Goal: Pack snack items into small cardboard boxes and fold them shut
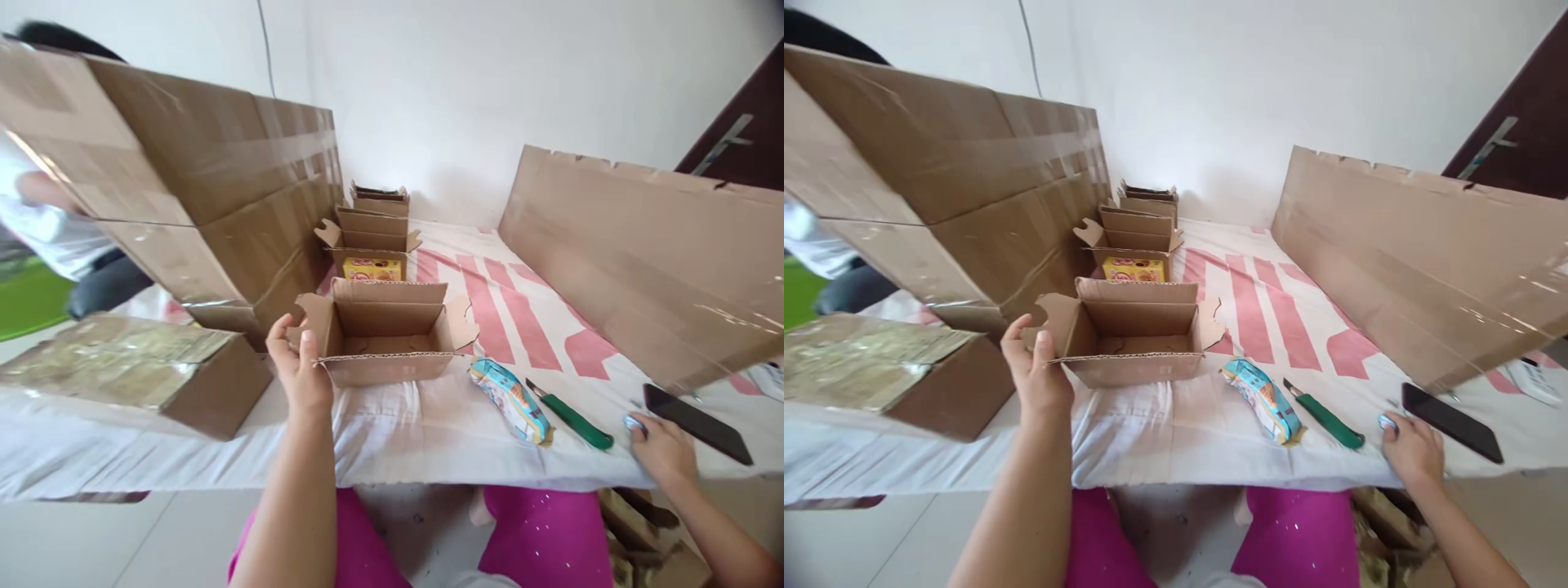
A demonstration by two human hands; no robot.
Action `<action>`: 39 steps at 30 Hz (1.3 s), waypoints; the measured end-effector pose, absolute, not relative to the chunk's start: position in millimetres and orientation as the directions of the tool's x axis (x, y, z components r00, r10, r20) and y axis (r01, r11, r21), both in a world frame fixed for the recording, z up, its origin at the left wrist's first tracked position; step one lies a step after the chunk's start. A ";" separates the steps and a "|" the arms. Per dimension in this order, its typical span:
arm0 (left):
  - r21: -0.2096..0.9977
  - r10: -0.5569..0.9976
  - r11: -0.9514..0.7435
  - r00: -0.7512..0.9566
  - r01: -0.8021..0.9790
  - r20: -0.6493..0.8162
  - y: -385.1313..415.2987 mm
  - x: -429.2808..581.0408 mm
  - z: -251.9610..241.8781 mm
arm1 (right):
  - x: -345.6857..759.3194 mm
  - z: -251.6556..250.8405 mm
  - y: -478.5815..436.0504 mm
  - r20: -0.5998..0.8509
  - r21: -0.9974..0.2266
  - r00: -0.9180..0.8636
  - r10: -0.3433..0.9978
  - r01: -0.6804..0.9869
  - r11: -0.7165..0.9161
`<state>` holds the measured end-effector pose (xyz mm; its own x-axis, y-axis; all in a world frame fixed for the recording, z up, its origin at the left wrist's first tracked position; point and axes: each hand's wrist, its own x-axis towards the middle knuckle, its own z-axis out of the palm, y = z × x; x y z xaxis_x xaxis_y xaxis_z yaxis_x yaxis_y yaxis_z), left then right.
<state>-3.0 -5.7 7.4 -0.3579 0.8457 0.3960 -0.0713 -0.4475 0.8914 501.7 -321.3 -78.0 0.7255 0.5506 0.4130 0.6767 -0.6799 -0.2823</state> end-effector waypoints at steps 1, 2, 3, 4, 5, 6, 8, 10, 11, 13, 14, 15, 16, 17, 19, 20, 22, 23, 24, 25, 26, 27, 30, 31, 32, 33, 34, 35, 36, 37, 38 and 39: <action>0.858 0.785 -0.512 -0.429 -0.041 0.448 -7.3 -2.1 6.9 | 498.3 -81.8 -320.6 0.480 -0.247 0.693 0.538 0.695 -0.675; 0.819 0.697 -0.574 -0.510 0.025 0.504 -9.8 -1.3 6.7 | 492.6 -84.0 -318.7 0.551 -0.206 0.642 0.533 0.724 -0.659; 0.776 0.587 -0.619 -0.586 0.120 0.559 -13.5 -0.6 7.0 | 485.0 -84.7 -315.5 0.614 -0.162 0.579 0.536 0.757 -0.633; 0.728 0.473 -0.646 -0.628 0.229 0.618 -18.3 0.1 7.5 | 476.1 -84.2 -310.9 0.664 -0.121 0.511 0.545 0.794 -0.596; 0.668 0.372 -0.669 -0.631 0.326 0.681 -24.2 1.1 8.0 | 466.1 -83.0 -305.3 0.696 -0.093 0.446 0.563 0.833 -0.545; 0.605 0.314 -0.697 -0.594 0.385 0.741 -30.9 2.9 8.4 | 455.1 -81.6 -299.0 0.713 -0.080 0.387 0.585 0.873 -0.481; 0.537 0.397 -0.753 -0.388 0.381 0.832 -44.4 9.8 8.2 | 430.5 -80.3 -285.7 0.715 -0.105 0.290 0.636 0.944 -0.313; 0.627 0.661 -0.711 -0.003 0.318 0.750 -54.6 22.1 5.7 | 404.9 -82.9 -273.9 0.697 -0.154 0.191 0.691 0.981 -0.116; 0.695 0.769 -0.636 0.210 0.335 0.603 -57.4 29.8 3.4 | 393.5 -85.6 -269.4 0.682 -0.171 0.136 0.718 0.985 -0.024; 0.749 0.835 -0.492 0.483 0.444 0.263 -57.3 45.3 -3.3 | 376.8 -92.2 -263.4 0.653 -0.187 0.039 0.756 0.976 0.111; 0.749 0.835 -0.446 0.528 0.490 0.152 -54.8 52.0 -7.5 | 372.2 -95.2 -261.8 0.641 -0.195 0.015 0.767 0.970 0.145; 0.744 0.840 -0.415 0.535 0.523 0.093 -50.7 57.4 -12.1 | 370.2 -97.8 -260.9 0.634 -0.209 0.014 0.773 0.966 0.154; 0.740 0.853 -0.394 0.517 0.545 0.074 -45.4 61.2 -16.6 | 370.3 -99.8 -260.3 0.629 -0.229 0.033 0.776 0.963 0.144; 0.737 0.871 -0.377 0.486 0.561 0.076 -38.7 63.4 -21.0 | 371.9 -101.3 -260.0 0.627 -0.250 0.062 0.777 0.960 0.125; 0.725 0.904 -0.342 0.420 0.598 0.079 -21.9 63.5 -28.1 | 376.5 -103.3 -259.2 0.617 -0.296 0.116 0.778 0.951 0.093; 0.715 0.919 -0.319 0.386 0.623 0.073 -11.8 61.9 -30.6 | 378.5 -103.9 -258.6 0.609 -0.318 0.133 0.782 0.944 0.087; 0.691 0.949 -0.260 0.309 0.675 0.055 10.6 56.8 -33.5 | 380.4 -104.8 -257.5 0.592 -0.356 0.154 0.791 0.930 0.086; 0.677 0.962 -0.229 0.267 0.700 0.050 21.9 53.9 -34.2 | 380.4 -104.9 -257.0 0.585 -0.374 0.165 0.794 0.924 0.083; 0.662 0.973 -0.203 0.227 0.721 0.050 32.4 51.3 -34.8 | 379.8 -104.9 -256.7 0.578 -0.391 0.179 0.796 0.917 0.077; 0.648 0.980 -0.180 0.189 0.740 0.057 41.6 49.0 -35.4 | 378.8 -104.7 -256.6 0.570 -0.406 0.194 0.798 0.911 0.068; 0.636 0.986 -0.162 0.157 0.755 0.065 48.6 47.5 -36.3 | 377.5 -104.2 -256.7 0.561 -0.420 0.209 0.801 0.906 0.057; 0.625 0.989 -0.147 0.131 0.767 0.072 53.0 47.0 -37.4 | 376.2 -103.4 -257.1 0.551 -0.432 0.224 0.804 0.901 0.045; 0.602 0.992 -0.128 0.104 0.788 0.074 48.9 53.3 -42.2 | 372.4 -99.8 -259.0 0.523 -0.474 0.260 0.812 0.880 0.023; 0.597 0.991 -0.134 0.115 0.791 0.071 42.1 58.3 -43.8 | 371.3 -98.1 -259.8 0.516 -0.489 0.262 0.815 0.872 0.030; 0.594 0.988 -0.155 0.141 0.789 0.069 33.1 64.6 -44.9 | 370.4 -96.2 -260.5 0.511 -0.502 0.252 0.822 0.864 0.047; 0.593 0.980 -0.191 0.187 0.782 0.069 22.5 72.1 -45.5 | 369.6 -94.1 -261.0 0.505 -0.508 0.227 0.833 0.858 0.075; 0.595 0.966 -0.242 0.250 0.767 0.070 10.7 80.5 -45.6 | 369.0 -91.8 -261.5 0.498 -0.508 0.190 0.846 0.855 0.107; 0.598 0.943 -0.302 0.325 0.742 0.074 -1.7 89.5 -45.2 | 368.4 -89.6 -261.8 0.489 -0.499 0.146 0.860 0.855 0.139; 0.604 0.906 -0.375 0.415 0.703 0.080 -14.1 98.8 -44.4 | 367.9 -87.5 -261.9 0.475 -0.485 0.096 0.875 0.858 0.169; 0.613 0.856 -0.449 0.511 0.650 0.086 -26.0 107.9 -43.6 | 367.3 -85.7 -261.9 0.458 -0.466 0.046 0.888 0.863 0.196; 0.625 0.787 -0.522 0.610 0.580 0.091 -36.9 116.4 -42.8 | 366.7 -84.6 -261.8 0.438 -0.445 -0.001 0.899 0.869 0.218; 0.645 0.700 -0.584 0.708 0.493 0.093 -46.4 123.7 -42.3 | 366.0 -84.2 -261.8 0.417 -0.424 -0.044 0.908 0.874 0.237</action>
<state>123.7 -46.4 -42.3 0.7082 0.6999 0.0926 0.4932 -0.5843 0.6445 366.0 -261.8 -84.2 -0.0437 0.9081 0.4165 0.8742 0.2366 -0.4241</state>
